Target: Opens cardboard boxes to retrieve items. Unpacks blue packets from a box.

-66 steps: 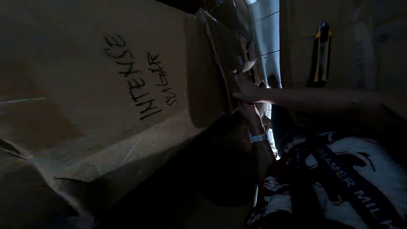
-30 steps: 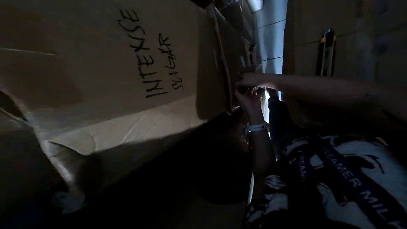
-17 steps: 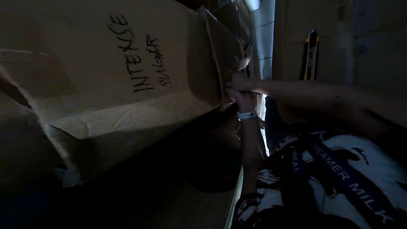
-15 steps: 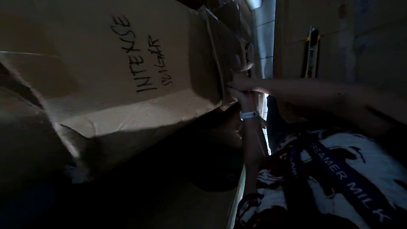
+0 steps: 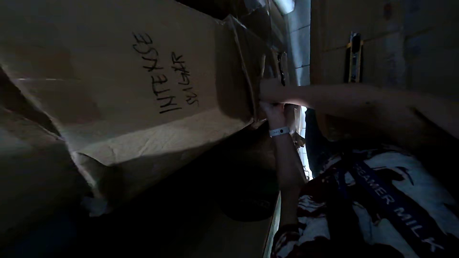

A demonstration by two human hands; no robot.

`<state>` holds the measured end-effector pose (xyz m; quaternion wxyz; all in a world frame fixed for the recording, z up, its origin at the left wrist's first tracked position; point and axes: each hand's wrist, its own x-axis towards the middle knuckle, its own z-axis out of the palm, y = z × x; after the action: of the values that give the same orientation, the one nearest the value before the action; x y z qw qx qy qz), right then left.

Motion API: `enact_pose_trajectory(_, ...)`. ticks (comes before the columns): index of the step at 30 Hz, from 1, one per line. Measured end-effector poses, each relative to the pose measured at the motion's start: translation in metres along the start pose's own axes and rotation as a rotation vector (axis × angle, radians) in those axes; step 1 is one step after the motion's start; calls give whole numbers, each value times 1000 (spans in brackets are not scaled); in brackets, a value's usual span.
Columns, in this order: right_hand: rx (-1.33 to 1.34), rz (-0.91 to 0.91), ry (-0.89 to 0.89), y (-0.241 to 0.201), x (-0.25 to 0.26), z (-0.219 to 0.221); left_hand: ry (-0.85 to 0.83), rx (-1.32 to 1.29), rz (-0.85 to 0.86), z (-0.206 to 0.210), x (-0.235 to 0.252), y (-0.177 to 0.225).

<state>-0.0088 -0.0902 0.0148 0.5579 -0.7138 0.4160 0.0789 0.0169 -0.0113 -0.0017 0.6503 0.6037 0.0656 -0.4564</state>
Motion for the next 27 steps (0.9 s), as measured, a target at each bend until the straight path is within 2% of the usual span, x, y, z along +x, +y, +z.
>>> enact_pose_trajectory(4,141,-158,77,33,21,14,37,150,178,1,14,-25)
enact_pose_trajectory(8,279,-309,97,63,38,19,223,432,309,3,28,-42)
enact_pose_trajectory(11,297,-221,66,54,31,14,223,425,285,0,25,-42)
enact_pose_trajectory(14,275,33,67,19,14,-4,130,167,101,11,21,-31)
enact_pose_trajectory(17,246,172,-8,-4,6,-22,101,-36,-62,18,17,-20)
enact_pose_trajectory(18,239,181,-17,-5,9,-25,75,-42,-52,22,17,-19)
enact_pose_trajectory(22,210,46,59,14,28,-7,-75,150,192,15,9,-23)
enact_pose_trajectory(27,178,-51,77,32,34,-5,71,223,216,14,19,-34)
